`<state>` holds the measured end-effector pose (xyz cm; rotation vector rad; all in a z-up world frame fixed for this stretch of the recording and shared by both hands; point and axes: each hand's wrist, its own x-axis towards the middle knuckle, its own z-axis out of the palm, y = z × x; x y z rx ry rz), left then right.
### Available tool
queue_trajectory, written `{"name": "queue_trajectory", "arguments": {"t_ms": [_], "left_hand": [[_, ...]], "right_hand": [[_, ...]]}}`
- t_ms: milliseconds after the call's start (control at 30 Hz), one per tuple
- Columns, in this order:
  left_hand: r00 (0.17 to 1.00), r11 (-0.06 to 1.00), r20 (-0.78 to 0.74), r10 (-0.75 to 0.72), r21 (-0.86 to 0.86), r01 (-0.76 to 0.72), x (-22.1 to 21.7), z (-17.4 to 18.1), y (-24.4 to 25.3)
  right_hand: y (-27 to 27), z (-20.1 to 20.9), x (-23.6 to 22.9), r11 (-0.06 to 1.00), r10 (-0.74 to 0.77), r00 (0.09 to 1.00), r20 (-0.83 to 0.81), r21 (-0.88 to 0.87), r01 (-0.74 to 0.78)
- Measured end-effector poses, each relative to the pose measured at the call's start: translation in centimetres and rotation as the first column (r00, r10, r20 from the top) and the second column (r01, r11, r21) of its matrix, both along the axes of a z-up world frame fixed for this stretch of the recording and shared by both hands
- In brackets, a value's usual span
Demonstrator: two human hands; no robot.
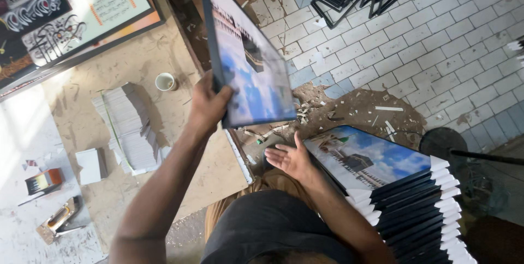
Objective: The person repeatedly picks up small white paper pieces and staples them to the corners of a rectangular frame. The person then places the completed frame onto a stack of similar frames and picks up another frame to continue the process.
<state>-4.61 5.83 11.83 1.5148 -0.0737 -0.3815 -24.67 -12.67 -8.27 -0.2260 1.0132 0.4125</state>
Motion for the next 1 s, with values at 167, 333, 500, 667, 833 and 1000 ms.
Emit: {"name": "queue_trajectory", "arguments": {"t_ms": [167,333,500,667,833,1000], "left_hand": [[0.992,0.999,0.126,0.013,0.051,-0.02,-9.4,9.2,12.6],[0.968,0.996,0.237,0.087,-0.011,-0.087,-18.5,6.0,25.5],[0.926,0.942,0.175,0.336,-0.048,-0.333,-23.8,-1.9,31.5],[0.921,0.691,-0.013,0.39,0.666,-0.283,-26.5,-3.6,43.1],[0.567,0.494,0.411,0.714,0.279,-0.824,-26.1,-1.2,54.4],[0.603,0.563,0.056,0.796,-0.437,-0.702,-22.5,-5.0,57.3]], "right_hand": [[3.7,3.1,6.8,0.91,-0.413,0.814,0.407,0.196,0.364],[7.3,9.4,10.5,0.946,-0.296,0.658,0.692,0.119,0.301],[13.7,19.2,13.1,0.863,-0.14,0.488,0.862,-0.135,0.486],[24.8,28.9,10.4,0.673,0.282,0.222,0.934,-0.357,0.648],[35.9,39.4,5.8,0.388,0.763,0.076,0.642,-0.55,0.74],[46.0,44.1,2.9,0.17,0.985,-0.1,0.137,-0.766,0.62]]}}
